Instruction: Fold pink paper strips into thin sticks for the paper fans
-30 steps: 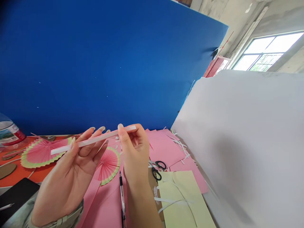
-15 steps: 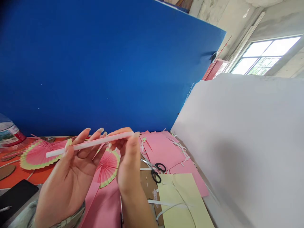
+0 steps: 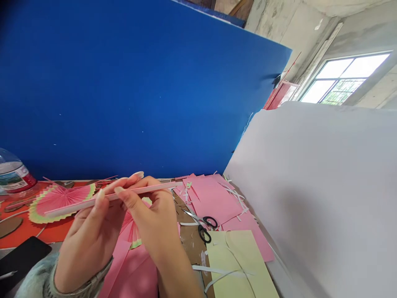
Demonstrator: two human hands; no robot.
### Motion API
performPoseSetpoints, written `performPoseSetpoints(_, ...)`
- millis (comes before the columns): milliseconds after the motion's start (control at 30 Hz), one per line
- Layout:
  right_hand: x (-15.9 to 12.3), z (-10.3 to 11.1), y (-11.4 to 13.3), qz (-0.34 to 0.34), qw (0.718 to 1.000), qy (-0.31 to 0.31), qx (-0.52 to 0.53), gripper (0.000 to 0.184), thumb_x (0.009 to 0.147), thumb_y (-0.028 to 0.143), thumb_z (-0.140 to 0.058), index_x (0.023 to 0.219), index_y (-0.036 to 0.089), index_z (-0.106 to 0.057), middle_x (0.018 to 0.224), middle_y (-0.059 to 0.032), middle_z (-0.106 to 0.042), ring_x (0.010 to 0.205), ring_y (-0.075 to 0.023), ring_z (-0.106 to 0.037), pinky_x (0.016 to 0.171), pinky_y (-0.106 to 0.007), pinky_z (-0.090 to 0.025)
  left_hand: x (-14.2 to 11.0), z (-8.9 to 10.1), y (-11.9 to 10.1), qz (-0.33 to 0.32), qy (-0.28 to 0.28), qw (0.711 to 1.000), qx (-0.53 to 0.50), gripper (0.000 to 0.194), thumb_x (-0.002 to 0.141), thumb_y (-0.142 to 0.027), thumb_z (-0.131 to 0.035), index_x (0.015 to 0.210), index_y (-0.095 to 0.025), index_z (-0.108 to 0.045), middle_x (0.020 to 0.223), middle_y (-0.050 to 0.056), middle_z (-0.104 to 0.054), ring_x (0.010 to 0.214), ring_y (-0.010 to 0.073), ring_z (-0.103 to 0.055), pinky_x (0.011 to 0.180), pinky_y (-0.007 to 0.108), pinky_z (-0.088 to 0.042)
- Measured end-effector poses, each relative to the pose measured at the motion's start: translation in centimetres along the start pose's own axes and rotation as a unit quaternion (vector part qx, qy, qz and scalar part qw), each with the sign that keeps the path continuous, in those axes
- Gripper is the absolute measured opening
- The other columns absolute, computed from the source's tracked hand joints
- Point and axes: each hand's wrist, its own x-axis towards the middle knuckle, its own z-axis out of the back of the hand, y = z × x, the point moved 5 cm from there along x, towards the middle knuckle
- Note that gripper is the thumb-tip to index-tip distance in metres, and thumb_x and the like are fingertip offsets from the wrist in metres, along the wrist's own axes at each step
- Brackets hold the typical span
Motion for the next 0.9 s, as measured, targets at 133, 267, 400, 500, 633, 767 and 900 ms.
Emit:
performPoseSetpoints(133,-0.1,1.4,0.5,0.016,0.999,-0.047,0.004,0.027,0.084,0.033,-0.069,0.064,0.018,-0.056,0.060,0.0064,-0.048,0.053,-0.0063,-0.040,0.053,-0.020,-0.035,0.4,-0.1,-0.5,0.002,0.010,0.998,-0.057,0.029,0.098,-0.033,-0.047,0.103,-0.026,-0.075,0.112,0.000,-0.073,0.116,0.0166,-0.061,0.099,0.022,-0.049)
performPoseSetpoints(267,-0.2,1.7,1.0,0.022,0.997,-0.067,0.011,0.032,0.084,0.039,-0.068,0.065,0.018,-0.054,0.058,0.0069,-0.043,0.047,-0.0052,-0.031,0.047,-0.021,-0.031,0.5,0.4,-1.0,-0.015,-0.005,0.996,-0.085,0.026,0.097,-0.032,-0.049,0.104,-0.026,-0.074,0.109,0.000,-0.074,0.116,0.0176,-0.062,0.099,0.026,-0.051)
performPoseSetpoints(400,-0.2,1.6,0.9,0.030,0.996,-0.086,0.012,0.034,0.085,0.044,-0.066,0.067,0.018,-0.053,0.057,0.0065,-0.042,0.045,-0.0057,-0.028,0.043,-0.021,-0.027,0.9,0.9,-1.2,-0.040,-0.014,0.994,-0.103,0.029,0.099,-0.028,-0.044,0.109,-0.024,-0.071,0.111,0.001,-0.074,0.118,0.0183,-0.060,0.100,0.029,-0.052)
performPoseSetpoints(500,-0.2,2.3,1.2,0.044,0.992,-0.120,0.004,0.034,0.086,0.044,-0.064,0.068,0.019,-0.051,0.056,0.0067,-0.040,0.046,-0.0068,-0.029,0.044,-0.022,-0.027,1.3,1.5,-2.2,-0.059,-0.046,0.992,-0.102,0.032,0.100,-0.031,-0.040,0.106,-0.025,-0.071,0.104,-0.003,-0.076,0.112,0.0153,-0.064,0.095,0.027,-0.054)
performPoseSetpoints(633,-0.7,4.4,2.6,0.062,0.982,-0.178,-0.026,0.031,0.090,0.039,-0.061,0.069,0.019,-0.051,0.059,0.0066,-0.036,0.052,-0.0074,-0.030,0.046,-0.021,-0.024,1.5,3.0,-5.5,-0.143,-0.100,0.983,-0.053,0.050,0.105,-0.033,-0.017,0.107,-0.036,-0.066,0.100,-0.020,-0.073,0.127,0.0062,-0.048,0.104,0.022,-0.042)
performPoseSetpoints(767,-1.3,3.8,3.2,0.011,0.992,-0.048,-0.119,0.025,0.086,0.031,-0.067,0.067,0.018,-0.058,0.064,0.0040,-0.046,0.057,-0.0083,-0.040,0.051,-0.022,-0.029,1.3,2.0,-6.9,-0.198,0.038,0.933,0.297,0.033,0.083,-0.037,-0.066,0.112,-0.024,-0.072,0.117,-0.003,-0.071,0.121,0.0239,-0.056,0.100,0.022,-0.044)
performPoseSetpoints(900,-1.9,2.1,2.3,-0.043,0.979,0.066,-0.187,0.017,0.088,0.033,-0.062,0.076,0.021,-0.063,0.072,0.0012,-0.058,0.072,-0.0147,-0.055,0.062,-0.026,-0.039,0.6,0.7,-2.8,-0.038,0.265,0.861,0.432,0.036,0.083,-0.022,-0.065,0.117,-0.032,-0.069,0.099,0.001,-0.076,0.088,0.0233,-0.070,0.075,0.023,-0.055)
